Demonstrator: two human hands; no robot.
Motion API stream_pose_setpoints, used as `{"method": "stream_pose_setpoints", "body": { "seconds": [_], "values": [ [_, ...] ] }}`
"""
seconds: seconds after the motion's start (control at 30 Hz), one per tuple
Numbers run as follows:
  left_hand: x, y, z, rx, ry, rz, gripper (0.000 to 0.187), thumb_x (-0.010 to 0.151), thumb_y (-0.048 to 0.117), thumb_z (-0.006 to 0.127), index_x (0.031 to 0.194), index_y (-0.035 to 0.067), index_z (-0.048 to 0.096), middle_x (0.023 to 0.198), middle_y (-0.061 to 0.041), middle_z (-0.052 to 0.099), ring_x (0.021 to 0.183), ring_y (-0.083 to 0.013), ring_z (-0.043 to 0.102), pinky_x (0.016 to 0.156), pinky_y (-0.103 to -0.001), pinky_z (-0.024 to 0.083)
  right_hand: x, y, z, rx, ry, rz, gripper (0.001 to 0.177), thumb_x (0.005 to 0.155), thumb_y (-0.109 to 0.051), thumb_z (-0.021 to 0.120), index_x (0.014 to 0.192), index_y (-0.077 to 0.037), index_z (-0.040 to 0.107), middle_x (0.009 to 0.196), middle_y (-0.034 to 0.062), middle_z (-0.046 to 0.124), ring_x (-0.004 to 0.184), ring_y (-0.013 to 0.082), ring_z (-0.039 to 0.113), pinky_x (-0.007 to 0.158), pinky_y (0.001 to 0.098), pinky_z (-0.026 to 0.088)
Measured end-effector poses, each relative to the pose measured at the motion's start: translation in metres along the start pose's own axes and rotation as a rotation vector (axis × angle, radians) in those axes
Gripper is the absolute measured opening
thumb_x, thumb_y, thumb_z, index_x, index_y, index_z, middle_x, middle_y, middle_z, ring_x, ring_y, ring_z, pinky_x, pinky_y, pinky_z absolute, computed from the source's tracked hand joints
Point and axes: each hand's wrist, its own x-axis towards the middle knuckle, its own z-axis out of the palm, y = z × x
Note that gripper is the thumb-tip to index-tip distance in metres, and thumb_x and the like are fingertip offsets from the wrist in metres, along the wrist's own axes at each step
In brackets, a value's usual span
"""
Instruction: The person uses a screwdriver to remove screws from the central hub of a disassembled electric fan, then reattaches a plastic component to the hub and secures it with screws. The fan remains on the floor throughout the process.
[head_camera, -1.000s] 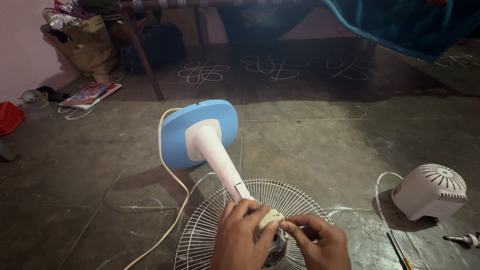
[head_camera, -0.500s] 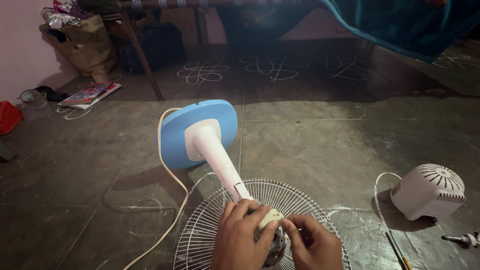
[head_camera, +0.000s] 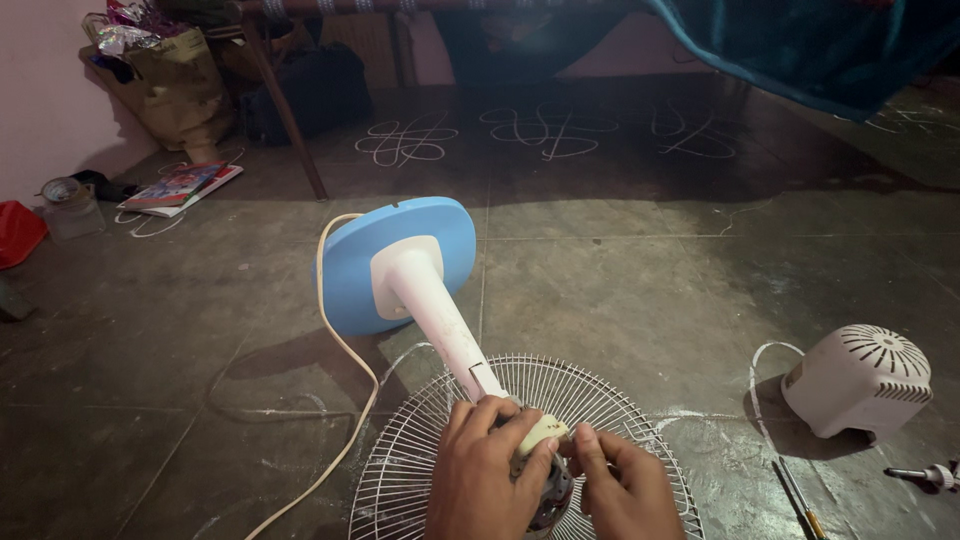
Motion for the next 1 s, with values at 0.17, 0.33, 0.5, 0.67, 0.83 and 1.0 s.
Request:
{"method": "stream_pose_setpoints", "body": {
  "seconds": [0.17, 0.33, 0.5, 0.67, 0.83, 1.0],
  "values": [
    [0.000, 0.004, -0.002, 0.021, -0.022, -0.031, 0.041, 0.083, 0.030, 0.078, 0.118, 0.007, 0.076, 0.109, -0.006, 0.065, 0.102, -0.0232, 0.058, 0.094, -0.040, 0.047, 0.007, 0.017, -0.011, 0.103, 0.007, 0.067, 0.046, 0.102, -0.039, 0.058, 0.098, 0.002, 0.077, 0.072, 0.0131, 0.070, 0.050, 0.0185, 0.052, 0.046, 0.0342, 0.040],
    [-0.004, 0.008, -0.003, 0.008, 0.033, 0.018, 0.040, 0.083, 0.030, 0.078, 0.116, 0.006, 0.077, 0.106, -0.008, 0.066, 0.099, -0.0255, 0.059, 0.091, -0.040, 0.047, 0.032, 0.043, -0.082, -0.379, 0.210, 0.040, 0.052, 0.097, -0.052, 0.062, 0.109, -0.005, 0.081, 0.091, 0.0155, 0.077, 0.079, 0.0255, 0.072, 0.074, 0.0420, 0.058],
    [-0.007, 0.009, -0.004, -0.038, 0.108, 0.051, 0.034, 0.083, 0.027, 0.078, 0.108, 0.004, 0.077, 0.103, -0.009, 0.068, 0.103, -0.0282, 0.061, 0.091, -0.040, 0.048, 0.059, 0.078, -0.211, -1.220, 0.285, 0.192, 0.088, 0.074, -0.075, 0.074, 0.129, -0.008, 0.071, 0.116, 0.0193, 0.080, 0.111, 0.0335, 0.079, 0.103, 0.0464, 0.060],
    [-0.010, 0.012, 0.000, -0.072, 0.138, 0.042, 0.034, 0.082, 0.027, 0.078, 0.106, 0.003, 0.076, 0.108, -0.010, 0.068, 0.108, -0.0289, 0.062, 0.094, -0.040, 0.049, 0.078, 0.150, -0.260, -1.266, 0.286, 0.389, 0.088, 0.074, -0.074, 0.082, 0.128, -0.008, 0.066, 0.126, 0.0254, 0.067, 0.120, 0.0398, 0.068, 0.102, 0.0470, 0.056],
    [-0.017, 0.019, 0.000, -0.042, 0.153, 0.059, 0.038, 0.087, 0.027, 0.075, 0.117, 0.004, 0.073, 0.110, -0.011, 0.067, 0.107, -0.0293, 0.060, 0.094, -0.042, 0.047, 0.090, 0.185, -0.267, -1.067, 0.273, 0.248, 0.056, 0.087, -0.053, 0.074, 0.122, -0.010, 0.074, 0.122, 0.0195, 0.079, 0.114, 0.0383, 0.074, 0.100, 0.0484, 0.059],
    [-0.020, 0.025, 0.003, -0.011, 0.211, 0.077, 0.037, 0.085, 0.027, 0.075, 0.116, 0.007, 0.074, 0.108, -0.010, 0.067, 0.103, -0.0281, 0.059, 0.092, -0.041, 0.048, 0.033, 0.134, -0.207, -0.045, 0.077, 0.228, 0.032, 0.099, -0.027, 0.060, 0.123, -0.007, 0.064, 0.104, 0.0198, 0.070, 0.081, 0.0358, 0.071, 0.068, 0.0484, 0.054]
  ]
}}
